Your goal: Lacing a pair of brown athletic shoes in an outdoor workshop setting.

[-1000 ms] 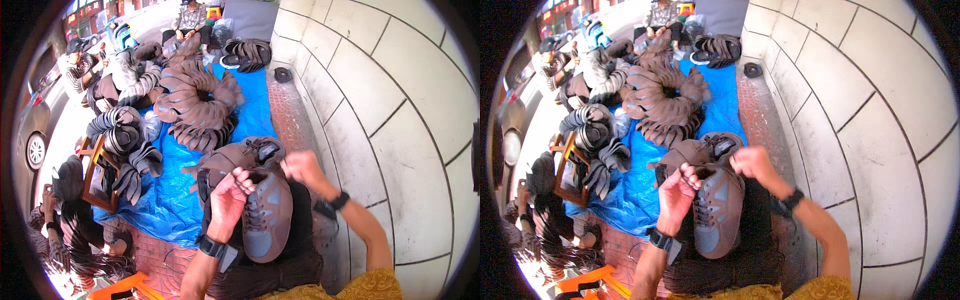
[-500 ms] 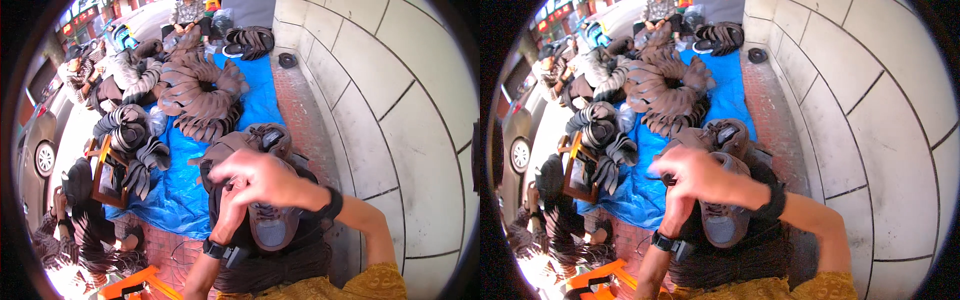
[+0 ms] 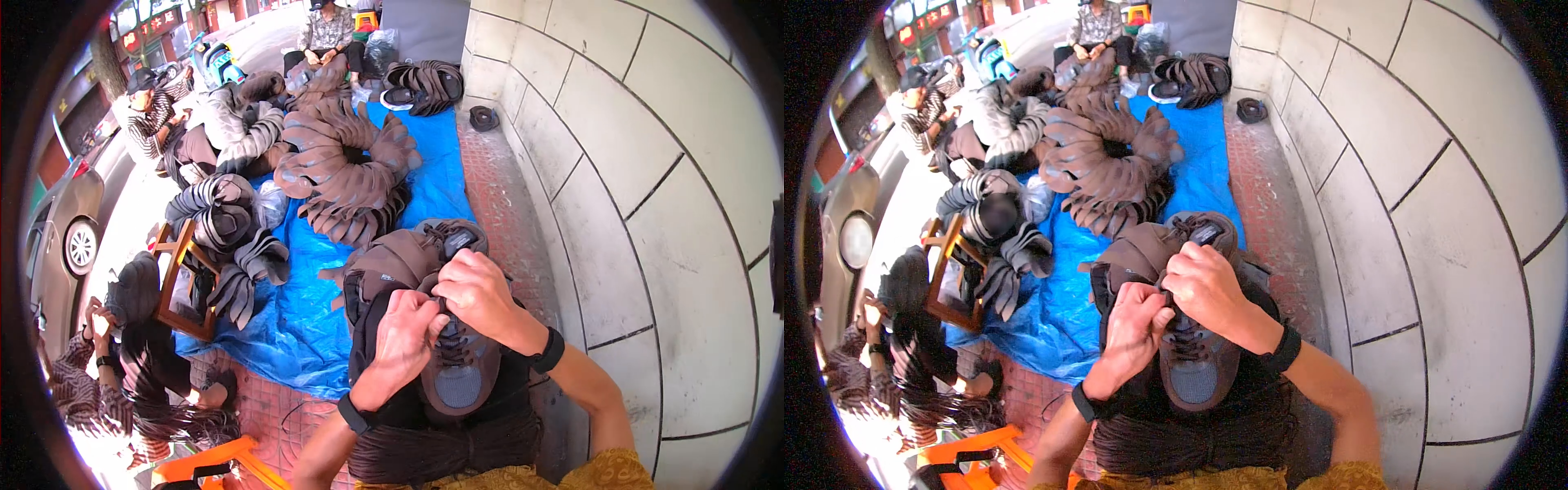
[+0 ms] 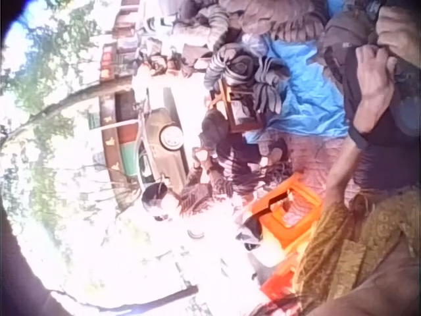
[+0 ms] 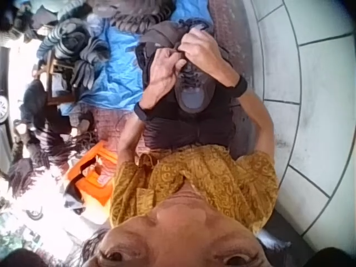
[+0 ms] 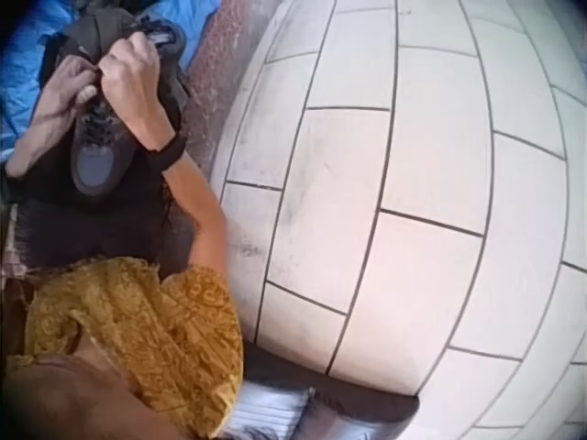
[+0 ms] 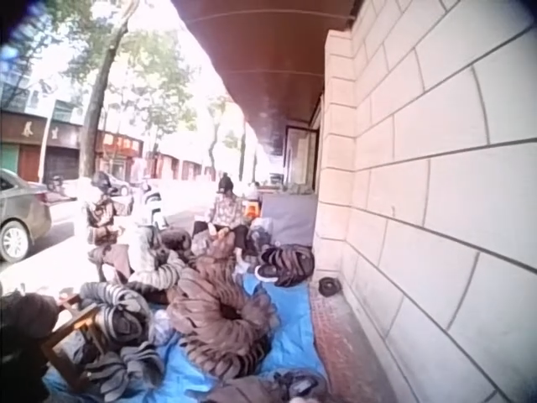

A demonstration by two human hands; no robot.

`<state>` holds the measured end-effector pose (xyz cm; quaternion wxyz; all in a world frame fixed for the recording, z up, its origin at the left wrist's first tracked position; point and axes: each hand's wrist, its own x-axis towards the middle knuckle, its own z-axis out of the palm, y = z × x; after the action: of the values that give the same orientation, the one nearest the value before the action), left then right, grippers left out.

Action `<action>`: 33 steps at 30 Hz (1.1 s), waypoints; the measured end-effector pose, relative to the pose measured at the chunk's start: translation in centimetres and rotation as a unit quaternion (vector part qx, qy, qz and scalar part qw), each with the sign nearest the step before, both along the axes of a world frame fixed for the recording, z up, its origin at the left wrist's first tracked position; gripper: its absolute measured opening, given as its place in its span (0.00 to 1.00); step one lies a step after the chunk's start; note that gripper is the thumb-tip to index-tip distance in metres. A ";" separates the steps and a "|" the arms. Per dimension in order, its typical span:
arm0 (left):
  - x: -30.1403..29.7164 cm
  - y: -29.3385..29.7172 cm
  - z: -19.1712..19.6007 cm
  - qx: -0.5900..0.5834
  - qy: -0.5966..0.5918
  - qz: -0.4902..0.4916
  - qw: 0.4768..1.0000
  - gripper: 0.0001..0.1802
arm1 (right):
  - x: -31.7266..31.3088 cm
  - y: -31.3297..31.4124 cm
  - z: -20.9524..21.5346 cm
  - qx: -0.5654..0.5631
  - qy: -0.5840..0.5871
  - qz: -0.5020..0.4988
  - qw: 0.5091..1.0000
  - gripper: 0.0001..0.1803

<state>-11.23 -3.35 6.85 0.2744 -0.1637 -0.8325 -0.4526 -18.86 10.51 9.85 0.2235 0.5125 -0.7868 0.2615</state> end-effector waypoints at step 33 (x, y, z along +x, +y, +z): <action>-1.2 -0.3 1.0 0.441 -0.341 -0.145 0.818 0.16 | 2.0 -0.9 1.0 -0.045 -0.074 -0.020 0.996 0.17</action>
<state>-12.40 -3.62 7.86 -0.0524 0.0209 -0.5514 -0.8323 -16.83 9.60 10.82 0.1921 0.4655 -0.7988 0.3292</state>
